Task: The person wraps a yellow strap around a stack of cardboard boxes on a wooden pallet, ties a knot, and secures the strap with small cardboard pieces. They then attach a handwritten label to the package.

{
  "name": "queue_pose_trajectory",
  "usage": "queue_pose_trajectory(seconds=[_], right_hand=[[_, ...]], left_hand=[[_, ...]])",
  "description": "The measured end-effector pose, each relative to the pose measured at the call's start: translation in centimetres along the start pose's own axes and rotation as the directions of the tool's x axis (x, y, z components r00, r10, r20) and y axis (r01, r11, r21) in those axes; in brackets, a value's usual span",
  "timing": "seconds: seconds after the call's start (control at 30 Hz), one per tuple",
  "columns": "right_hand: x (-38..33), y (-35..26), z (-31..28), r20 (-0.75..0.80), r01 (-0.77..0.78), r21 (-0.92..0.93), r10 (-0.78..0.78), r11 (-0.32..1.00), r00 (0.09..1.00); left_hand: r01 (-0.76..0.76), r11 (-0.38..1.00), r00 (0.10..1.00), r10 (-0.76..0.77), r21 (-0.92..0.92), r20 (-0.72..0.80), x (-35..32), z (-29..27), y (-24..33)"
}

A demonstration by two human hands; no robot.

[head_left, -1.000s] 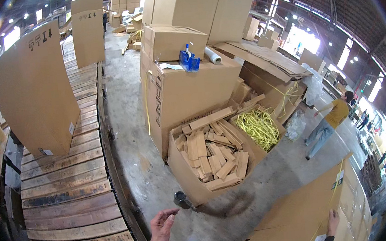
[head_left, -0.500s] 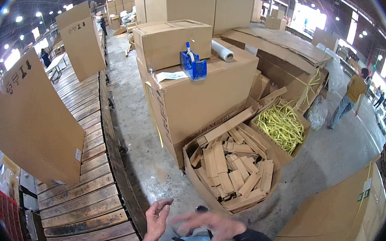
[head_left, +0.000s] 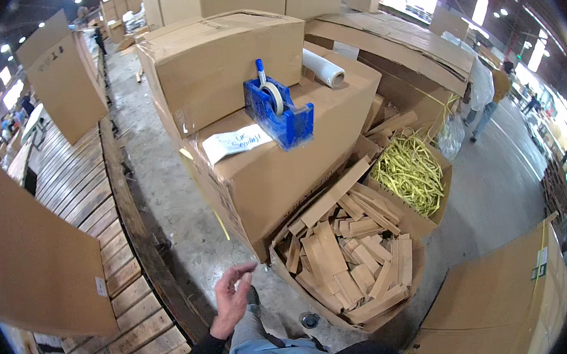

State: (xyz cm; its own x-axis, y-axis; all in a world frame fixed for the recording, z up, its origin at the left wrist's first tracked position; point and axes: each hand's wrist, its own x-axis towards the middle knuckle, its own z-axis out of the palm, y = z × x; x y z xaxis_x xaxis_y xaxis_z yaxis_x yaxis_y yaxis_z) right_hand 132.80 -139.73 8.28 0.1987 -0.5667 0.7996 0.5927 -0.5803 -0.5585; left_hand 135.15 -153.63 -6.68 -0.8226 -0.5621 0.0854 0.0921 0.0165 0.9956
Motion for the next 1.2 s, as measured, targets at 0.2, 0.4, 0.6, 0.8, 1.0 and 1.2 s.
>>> queue_pose_trajectory(seconds=[0.2, 0.4, 0.6, 0.8, 1.0, 1.2], right_hand=[[4.9, 3.2, -8.4, -0.108, 0.088, -0.105, -0.099, 0.991, 0.989], [6.7, 4.7, -13.2, -0.211, 0.042, -0.313, -0.113, 0.949, 0.971], [6.5, 4.4, -17.5, -0.253, -0.066, -0.425, -0.049, 0.903, 0.966], [1.6, 0.0, -21.1, -0.782, -0.795, -0.580, -0.392, 0.178, 0.483], [-1.9, -5.9, -29.9, -0.541, -0.940, -0.339, -0.812, -0.028, 0.219], [-3.0, -10.2, -33.9, -0.650, -0.900, -0.435, -0.698, 0.015, 0.302]], left_hand=[[-0.302, 0.946, 0.951, 0.307, 0.116, -0.028, 15.6, -7.8, 4.7], [-0.406, 0.794, 0.903, 0.425, 0.453, 0.065, 26.7, -9.9, 8.3], [-0.471, 0.432, 0.861, 0.414, 0.769, 0.295, 30.5, -7.6, 9.5], [-0.483, 0.341, 0.869, 0.300, 0.806, 0.394, 32.0, -7.0, 9.7], [-0.449, 0.414, 0.892, 0.257, 0.792, 0.372, 32.6, -7.3, 9.7], [-0.479, 0.336, 0.866, 0.330, 0.811, 0.375, 31.5, -6.4, 9.7]])
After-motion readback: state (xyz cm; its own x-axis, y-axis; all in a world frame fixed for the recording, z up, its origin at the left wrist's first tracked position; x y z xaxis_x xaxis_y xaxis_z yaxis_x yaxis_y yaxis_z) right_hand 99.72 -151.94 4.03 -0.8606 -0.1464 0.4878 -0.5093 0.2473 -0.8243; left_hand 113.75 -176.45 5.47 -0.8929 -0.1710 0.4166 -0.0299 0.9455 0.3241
